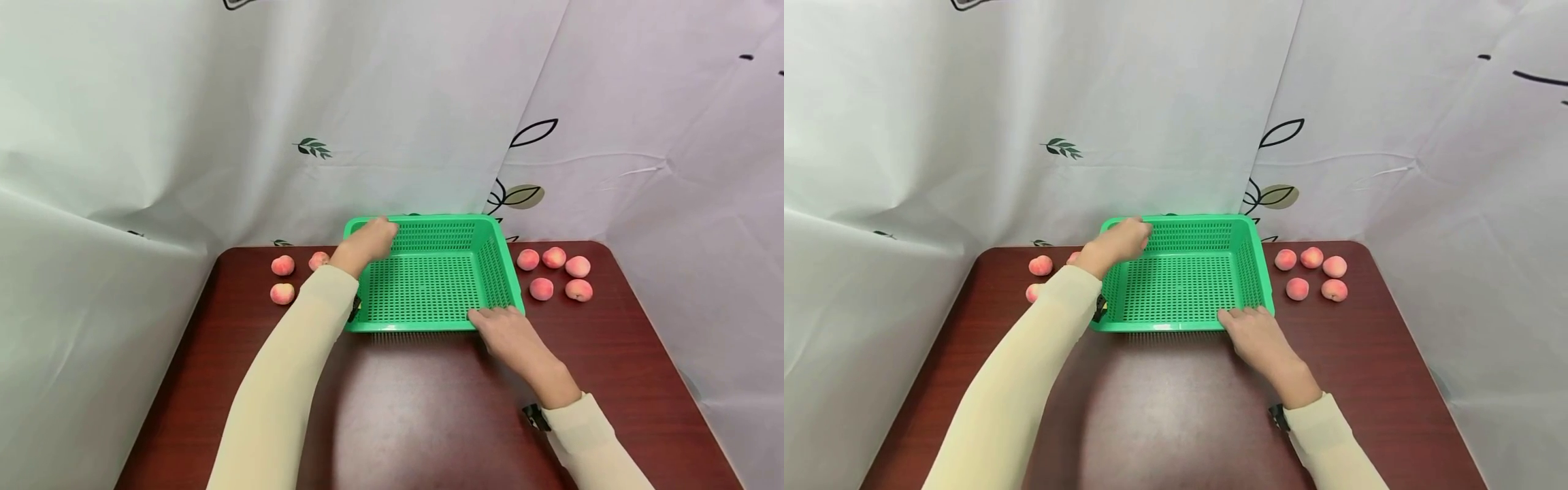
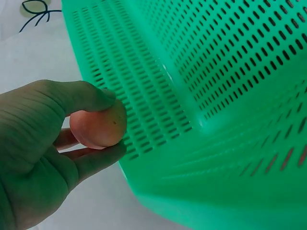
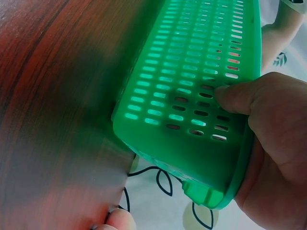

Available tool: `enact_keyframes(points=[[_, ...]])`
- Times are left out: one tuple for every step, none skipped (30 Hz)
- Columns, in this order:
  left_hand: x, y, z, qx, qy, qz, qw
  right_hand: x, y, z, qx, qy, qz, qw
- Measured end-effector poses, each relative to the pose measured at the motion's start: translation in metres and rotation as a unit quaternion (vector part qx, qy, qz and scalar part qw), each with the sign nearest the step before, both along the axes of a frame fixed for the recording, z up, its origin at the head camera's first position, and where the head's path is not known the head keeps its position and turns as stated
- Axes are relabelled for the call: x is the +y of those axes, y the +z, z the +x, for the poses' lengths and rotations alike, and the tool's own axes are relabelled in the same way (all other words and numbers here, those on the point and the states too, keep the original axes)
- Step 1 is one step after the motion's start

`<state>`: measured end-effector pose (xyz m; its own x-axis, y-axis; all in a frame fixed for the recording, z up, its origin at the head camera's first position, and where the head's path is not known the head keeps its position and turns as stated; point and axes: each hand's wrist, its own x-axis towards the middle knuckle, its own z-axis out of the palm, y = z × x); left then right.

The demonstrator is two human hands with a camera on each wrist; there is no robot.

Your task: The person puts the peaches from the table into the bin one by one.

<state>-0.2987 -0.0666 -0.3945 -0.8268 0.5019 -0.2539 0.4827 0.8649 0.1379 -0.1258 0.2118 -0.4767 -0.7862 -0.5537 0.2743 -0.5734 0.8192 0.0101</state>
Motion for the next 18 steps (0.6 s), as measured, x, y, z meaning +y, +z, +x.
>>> enact_keyframes(points=[[0.002,-0.001,-0.001,-0.005,0.001,-0.003,1.0,0.0,0.0,0.0,-0.001,-0.001,0.0,1.0],[0.004,-0.002,-0.002,-0.009,0.002,-0.007,0.9999,0.001,-0.001,-0.001,-0.002,-0.001,0.0,1.0],[0.005,-0.004,-0.002,-0.013,0.002,-0.012,0.9998,0.001,-0.001,-0.001,-0.003,-0.001,0.002,1.0],[0.006,-0.005,-0.003,-0.016,0.002,-0.016,0.9997,0.001,-0.002,-0.001,-0.003,-0.001,0.002,1.0],[0.006,-0.007,-0.004,-0.018,0.001,-0.022,0.9996,0.001,-0.003,-0.001,-0.001,0.0,0.002,1.0],[0.007,-0.008,-0.004,-0.019,0.002,-0.024,0.9995,0.001,-0.003,-0.001,0.001,0.0,0.003,1.0],[0.007,-0.01,-0.005,-0.02,0.001,-0.027,0.9994,0.001,-0.003,-0.001,0.005,0.001,0.003,1.0],[0.008,-0.012,-0.006,-0.02,0.001,-0.03,0.9993,0.001,-0.003,-0.001,0.01,0.002,0.001,1.0],[0.008,-0.013,-0.006,-0.022,0.003,-0.033,0.9992,0.001,-0.003,-0.001,0.015,0.003,0.0,1.0],[0.009,-0.015,-0.007,-0.026,0.004,-0.035,0.9991,0.001,-0.003,-0.001,0.02,0.004,-0.001,1.0],[0.009,-0.016,-0.007,-0.03,0.006,-0.037,0.9988,0.001,-0.003,-0.001,0.025,0.006,-0.002,1.0],[0.01,-0.018,-0.008,-0.037,0.01,-0.04,0.9985,0.001,-0.003,0.0,0.029,0.007,-0.003,1.0],[0.011,-0.019,-0.009,-0.043,0.013,-0.045,0.998,0.001,-0.002,0.0,0.033,0.008,-0.004,0.999],[0.012,-0.021,-0.009,-0.049,0.016,-0.048,0.9975,0.001,-0.002,0.0,0.036,0.009,-0.005,0.999],[0.012,-0.023,-0.01,-0.053,0.021,-0.053,0.997,0.001,-0.002,0.0,0.039,0.01,-0.005,0.999],[0.012,-0.024,-0.009,-0.055,0.024,-0.054,0.9967,0.001,-0.001,0.0,0.041,0.011,-0.006,0.999],[0.011,-0.025,-0.009,-0.055,0.027,-0.054,0.9966,0.001,-0.001,0.0,0.044,0.012,-0.006,0.999],[0.01,-0.026,-0.009,-0.055,0.029,-0.054,0.9966,0.0,-0.001,0.0,0.045,0.012,-0.006,0.999]])
